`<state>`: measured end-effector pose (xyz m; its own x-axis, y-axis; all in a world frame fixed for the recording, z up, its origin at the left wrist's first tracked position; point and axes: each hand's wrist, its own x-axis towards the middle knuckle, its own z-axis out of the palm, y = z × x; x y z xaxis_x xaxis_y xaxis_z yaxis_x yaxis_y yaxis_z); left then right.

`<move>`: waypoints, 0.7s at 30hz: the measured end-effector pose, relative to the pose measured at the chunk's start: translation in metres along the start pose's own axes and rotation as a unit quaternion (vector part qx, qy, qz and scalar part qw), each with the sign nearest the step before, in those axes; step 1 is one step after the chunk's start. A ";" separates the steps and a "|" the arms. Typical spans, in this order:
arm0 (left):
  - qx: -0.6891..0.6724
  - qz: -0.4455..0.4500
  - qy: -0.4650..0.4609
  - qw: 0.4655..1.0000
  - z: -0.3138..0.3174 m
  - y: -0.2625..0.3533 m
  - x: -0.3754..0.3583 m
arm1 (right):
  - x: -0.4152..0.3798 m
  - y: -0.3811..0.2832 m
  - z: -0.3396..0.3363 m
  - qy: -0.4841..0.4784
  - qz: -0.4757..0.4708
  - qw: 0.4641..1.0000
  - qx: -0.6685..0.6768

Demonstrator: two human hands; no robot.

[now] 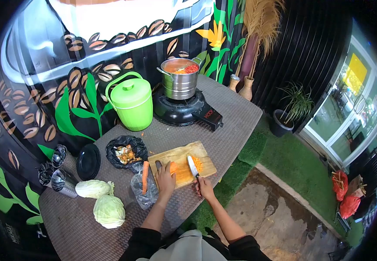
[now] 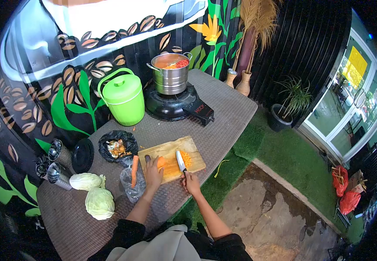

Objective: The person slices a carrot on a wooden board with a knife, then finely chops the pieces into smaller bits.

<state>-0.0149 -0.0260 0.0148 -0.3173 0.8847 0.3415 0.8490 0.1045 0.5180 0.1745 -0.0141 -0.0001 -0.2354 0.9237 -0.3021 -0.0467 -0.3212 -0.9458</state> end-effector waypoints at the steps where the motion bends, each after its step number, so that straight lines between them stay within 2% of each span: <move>1: -0.001 -0.001 -0.003 1.000 0.000 -0.004 0.000 | 0.000 0.001 0.002 0.001 0.003 1.000 0.000; 4: -0.050 -0.022 -0.035 0.998 -0.003 -0.010 0.003 | 0.006 0.006 -0.001 -0.017 0.006 0.999 -0.028; 6: -0.094 -0.008 -0.050 0.994 -0.005 -0.009 0.002 | 0.014 0.014 -0.005 -0.038 -0.019 0.981 -0.190; 7: -0.094 -0.006 -0.050 0.994 -0.006 -0.009 0.002 | 0.017 0.018 -0.007 -0.037 -0.020 0.981 -0.189; 9: -0.125 0.020 -0.074 0.989 -0.006 -0.009 0.000 | 0.018 0.018 -0.006 0.068 -0.181 0.908 -0.372; 10: -0.124 0.021 -0.075 0.989 -0.006 -0.009 -0.002 | 0.018 0.013 -0.006 0.085 -0.109 0.909 -0.394; 11: -0.115 0.032 -0.071 0.990 -0.005 -0.009 -0.004 | 0.015 0.011 -0.002 0.086 -0.108 0.909 -0.392; 13: -0.107 0.044 -0.068 0.991 -0.003 -0.013 -0.007 | 0.007 0.002 0.005 0.163 -0.145 0.884 -0.412; 15: -0.145 0.035 -0.062 0.987 0.000 -0.017 -0.007 | 0.002 0.006 0.009 0.152 -0.124 0.886 -0.420; 18: -0.144 0.040 -0.057 0.987 -0.002 -0.017 -0.009 | 0.004 0.031 0.006 0.135 -0.151 0.892 -0.404; 21: -0.135 0.042 -0.057 0.988 -0.001 -0.015 -0.008 | -0.002 0.022 0.006 0.163 -0.106 0.891 -0.410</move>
<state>-0.0251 -0.0352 0.0050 -0.1871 0.9325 0.3090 0.7221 -0.0827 0.6869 0.1677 -0.0238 -0.0194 -0.0049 1.0000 0.0019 0.7000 0.0048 -0.7141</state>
